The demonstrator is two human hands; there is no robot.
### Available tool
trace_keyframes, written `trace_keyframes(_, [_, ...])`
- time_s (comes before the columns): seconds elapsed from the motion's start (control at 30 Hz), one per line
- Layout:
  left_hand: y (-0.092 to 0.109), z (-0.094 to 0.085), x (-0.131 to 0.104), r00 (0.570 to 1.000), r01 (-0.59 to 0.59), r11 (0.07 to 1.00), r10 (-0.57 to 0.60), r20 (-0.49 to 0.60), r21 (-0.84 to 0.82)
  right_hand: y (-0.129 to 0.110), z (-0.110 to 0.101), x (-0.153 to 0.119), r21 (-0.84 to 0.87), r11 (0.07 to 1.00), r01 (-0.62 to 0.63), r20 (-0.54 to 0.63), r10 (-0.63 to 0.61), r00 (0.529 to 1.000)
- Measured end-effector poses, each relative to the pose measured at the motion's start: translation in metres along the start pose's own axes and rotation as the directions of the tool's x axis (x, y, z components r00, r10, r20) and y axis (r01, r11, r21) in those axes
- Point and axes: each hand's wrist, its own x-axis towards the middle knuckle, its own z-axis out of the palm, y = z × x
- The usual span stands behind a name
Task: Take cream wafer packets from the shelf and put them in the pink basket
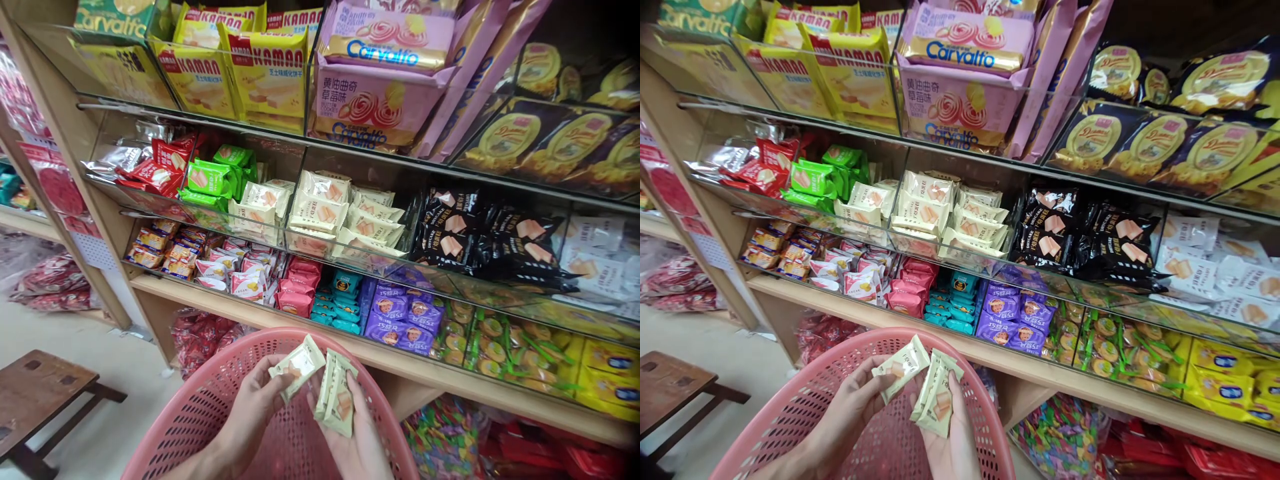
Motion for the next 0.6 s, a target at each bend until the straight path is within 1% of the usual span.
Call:
trace_keyframes(0.17, [-0.012,0.006,-0.007,0.998,0.042,0.999,-0.041,-0.055,0.006,0.005,-0.002,0.001,-0.061,0.998,0.029,0.078,-0.025,0.997])
trace_keyframes(0.23, [-0.016,0.007,-0.008,0.997,0.05,0.999,-0.049,-0.059,0.016,0.006,-0.003,0.002,-0.087,0.995,0.046,0.103,-0.037,0.994])
trace_keyframes(0.33, [-0.021,0.007,-0.009,0.996,0.086,0.996,-0.085,-0.039,0.034,0.01,-0.006,0.005,-0.141,0.986,0.084,0.076,-0.074,0.994])
trace_keyframes(0.43, [-0.023,0.009,-0.01,0.991,0.13,0.991,-0.13,0.009,0.038,0.013,-0.009,0.008,-0.19,0.975,0.117,0.033,-0.112,0.993])
trace_keyframes(0.53, [-0.023,0.011,-0.011,0.987,0.157,0.987,-0.158,0.042,0.018,0.015,-0.012,0.007,-0.242,0.959,0.146,0.028,-0.144,0.989])
trace_keyframes(0.6, [-0.021,0.012,-0.013,0.986,0.163,0.987,-0.163,0.044,0.0,0.015,-0.012,0.005,-0.28,0.947,0.16,0.032,-0.157,0.987])
